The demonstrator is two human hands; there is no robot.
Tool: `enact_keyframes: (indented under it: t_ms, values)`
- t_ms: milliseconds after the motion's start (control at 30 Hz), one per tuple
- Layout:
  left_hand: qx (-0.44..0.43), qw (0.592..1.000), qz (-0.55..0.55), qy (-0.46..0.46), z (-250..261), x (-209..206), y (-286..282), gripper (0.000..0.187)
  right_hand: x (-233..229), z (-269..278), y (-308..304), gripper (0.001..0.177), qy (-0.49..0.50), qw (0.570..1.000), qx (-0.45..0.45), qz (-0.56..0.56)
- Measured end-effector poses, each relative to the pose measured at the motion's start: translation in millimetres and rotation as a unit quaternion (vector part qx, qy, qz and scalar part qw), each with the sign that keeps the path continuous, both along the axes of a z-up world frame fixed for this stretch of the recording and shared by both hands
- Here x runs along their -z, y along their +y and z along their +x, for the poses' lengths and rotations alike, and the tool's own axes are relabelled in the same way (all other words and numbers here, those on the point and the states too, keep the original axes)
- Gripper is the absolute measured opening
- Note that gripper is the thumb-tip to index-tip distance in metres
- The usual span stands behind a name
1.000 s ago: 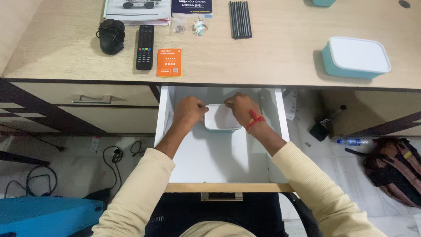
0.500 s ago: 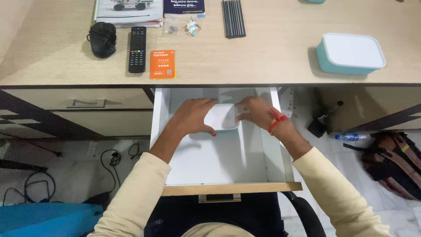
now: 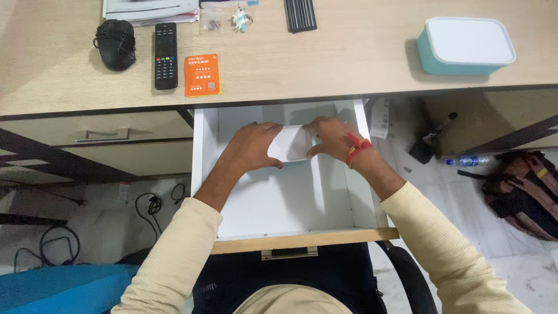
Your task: The person places small colorful cylindrical objects into a light blue container inside an open drawer. The person then closes the container with a white lid and moves it to the desk surface. The person also moves a stack of black pens and a larger light blue container on the desk.
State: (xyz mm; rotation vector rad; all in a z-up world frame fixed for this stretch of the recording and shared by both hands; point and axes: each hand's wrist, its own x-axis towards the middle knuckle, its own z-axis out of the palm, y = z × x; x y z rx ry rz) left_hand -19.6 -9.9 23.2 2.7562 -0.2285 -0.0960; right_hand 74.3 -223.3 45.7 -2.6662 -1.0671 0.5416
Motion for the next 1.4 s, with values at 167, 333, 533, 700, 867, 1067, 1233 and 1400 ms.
enact_keyframes:
  t_ms: [167, 333, 533, 700, 867, 1067, 1233, 1400]
  values:
    - [0.002, 1.0, -0.002, -0.005, 2.2, 1.6, 0.0, 0.097, -4.4, -3.4, 6.9, 0.06, 0.008, 1.0, 0.01, -0.024]
    - [0.009, 1.0, -0.001, -0.015, 4.2, 4.6, 0.8, 0.096, -4.9, -2.1, 9.0, 0.057, 0.015, 0.999, 0.012, -0.028]
    - [0.018, 0.999, 0.005, -0.037, 6.2, 9.0, -1.1, 0.095, 8.5, 3.8, 8.5, 0.057, -0.006, 1.0, -0.022, -0.012]
    - [0.014, 0.999, 0.039, -0.017, 4.3, -4.1, -6.8, 0.09, 15.2, 7.5, 4.7, 0.058, -0.009, 0.997, -0.053, 0.046]
    - [0.013, 0.997, 0.063, 0.038, 4.5, -10.1, -14.0, 0.092, 18.0, 2.6, 15.1, 0.059, 0.001, 0.999, -0.006, -0.042]
    - [0.029, 0.997, 0.067, 0.007, 1.9, -7.5, -10.9, 0.102, 6.3, 2.9, 0.7, 0.067, 0.028, 0.999, 0.023, 0.021]
    - [0.023, 0.999, 0.036, 0.019, 3.5, -19.2, -14.6, 0.099, 6.8, 1.6, -26.1, 0.054, -0.013, 0.984, 0.026, 0.175]
    - [0.084, 0.995, -0.045, -0.012, 17.6, -54.9, -36.2, 0.046, -7.1, 18.0, -67.7, 0.022, -0.001, 0.938, 0.024, 0.345]
